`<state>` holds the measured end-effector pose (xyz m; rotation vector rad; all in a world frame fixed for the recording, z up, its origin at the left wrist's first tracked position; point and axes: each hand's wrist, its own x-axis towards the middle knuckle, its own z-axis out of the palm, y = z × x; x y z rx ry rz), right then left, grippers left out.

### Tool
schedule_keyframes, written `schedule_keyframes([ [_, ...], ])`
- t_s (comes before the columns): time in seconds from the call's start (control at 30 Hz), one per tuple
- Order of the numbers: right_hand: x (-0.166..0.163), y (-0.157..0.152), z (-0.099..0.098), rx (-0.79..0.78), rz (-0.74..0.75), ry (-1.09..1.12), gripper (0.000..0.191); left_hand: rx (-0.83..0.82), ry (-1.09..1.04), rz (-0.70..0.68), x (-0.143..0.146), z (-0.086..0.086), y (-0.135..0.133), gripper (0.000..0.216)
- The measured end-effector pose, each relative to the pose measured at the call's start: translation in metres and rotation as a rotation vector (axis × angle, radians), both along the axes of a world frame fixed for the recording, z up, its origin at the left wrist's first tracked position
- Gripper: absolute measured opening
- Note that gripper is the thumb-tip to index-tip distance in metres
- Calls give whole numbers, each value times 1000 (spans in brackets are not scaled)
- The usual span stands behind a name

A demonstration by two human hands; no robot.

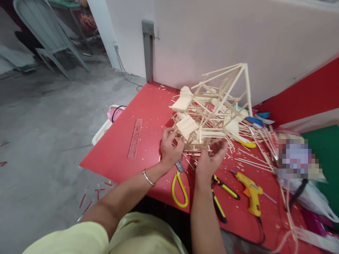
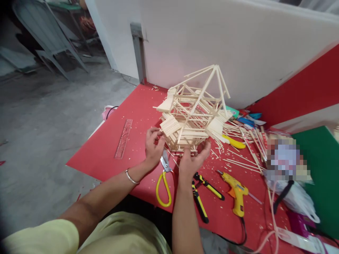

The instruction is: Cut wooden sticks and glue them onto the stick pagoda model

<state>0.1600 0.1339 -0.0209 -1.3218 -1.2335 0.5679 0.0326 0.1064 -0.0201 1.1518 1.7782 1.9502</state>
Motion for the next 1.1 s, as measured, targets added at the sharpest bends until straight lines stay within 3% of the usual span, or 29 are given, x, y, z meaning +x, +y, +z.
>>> schedule_keyframes([
  [0.1, -1, -3, 2, 22, -20, -12, 78, -5, -88, 112, -17, -5, 13, 19],
  [0.17, -2, -5, 3, 26, -29, -23, 77, -29, -155, 108, -28, -9, 25, 27],
  [0.43, -8, -9, 3, 19, -9, -31, 79, 35, -396, -182, -47, -16, 64, 59],
  [0.63, 1, -1, -6, 25, -66, -73, 78, 138, -556, -340, -40, -15, 67, 60],
  [0.83, 9, 11, -11, 59, -52, -57, 73, 245, -559, -443, -34, 4, 55, 58],
  [1.1, 20, 17, -11, 44, -42, 182, 75, 299, -269, -490, -35, 41, 30, 62],
])
